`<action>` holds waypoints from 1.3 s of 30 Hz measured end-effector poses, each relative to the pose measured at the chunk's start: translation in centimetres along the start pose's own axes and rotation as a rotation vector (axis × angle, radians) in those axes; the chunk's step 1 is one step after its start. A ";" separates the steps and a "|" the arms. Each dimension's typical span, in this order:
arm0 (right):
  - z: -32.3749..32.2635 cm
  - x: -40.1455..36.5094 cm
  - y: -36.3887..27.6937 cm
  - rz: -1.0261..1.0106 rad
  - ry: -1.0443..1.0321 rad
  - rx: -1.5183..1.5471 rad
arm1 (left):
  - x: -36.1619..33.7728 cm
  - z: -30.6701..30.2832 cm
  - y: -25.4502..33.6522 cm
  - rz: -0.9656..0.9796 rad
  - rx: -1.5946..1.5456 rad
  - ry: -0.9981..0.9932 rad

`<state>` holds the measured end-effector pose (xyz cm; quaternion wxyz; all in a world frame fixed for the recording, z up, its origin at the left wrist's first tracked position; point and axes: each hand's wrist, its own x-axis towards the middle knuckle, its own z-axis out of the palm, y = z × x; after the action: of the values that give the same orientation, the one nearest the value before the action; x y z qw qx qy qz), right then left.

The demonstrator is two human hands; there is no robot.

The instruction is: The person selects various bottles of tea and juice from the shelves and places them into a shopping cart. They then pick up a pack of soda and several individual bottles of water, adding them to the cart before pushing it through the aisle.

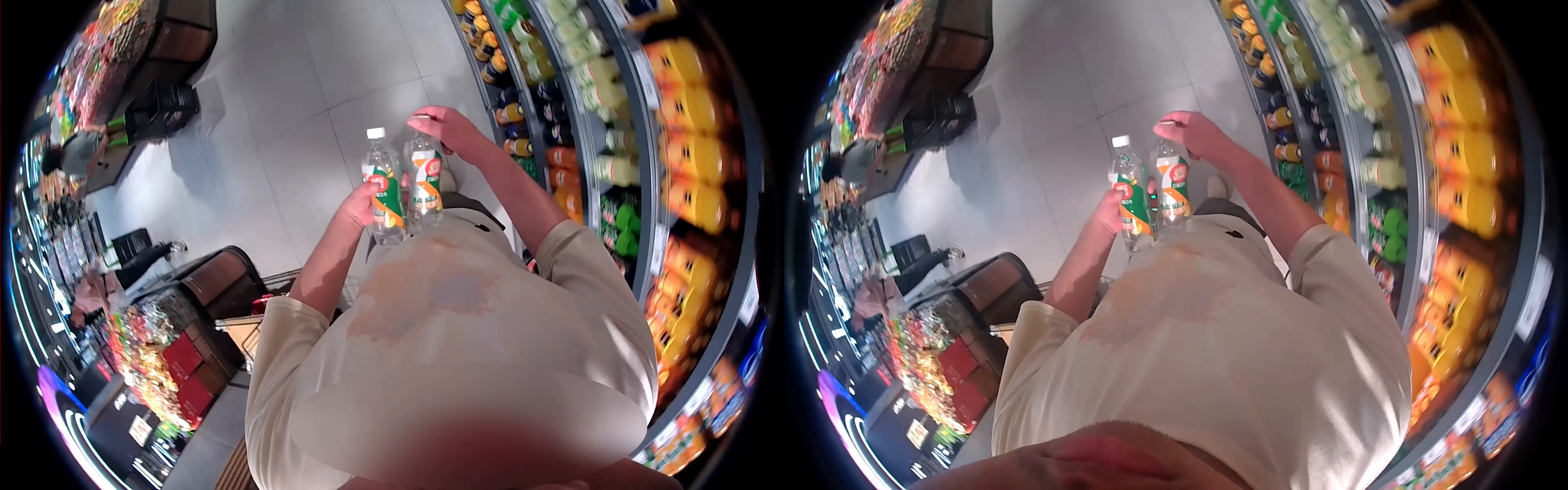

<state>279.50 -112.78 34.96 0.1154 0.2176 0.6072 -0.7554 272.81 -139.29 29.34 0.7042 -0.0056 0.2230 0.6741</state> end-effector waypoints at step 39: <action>-22.7 68.8 -31.1 0.242 0.164 1.032 | 25.3 -15.8 79.8 0.474 -0.296 0.458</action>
<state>209.69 -77.25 25.88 0.0320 0.3726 0.1345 -0.9176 191.80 -112.97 30.37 0.4516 -0.2065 0.2699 0.8250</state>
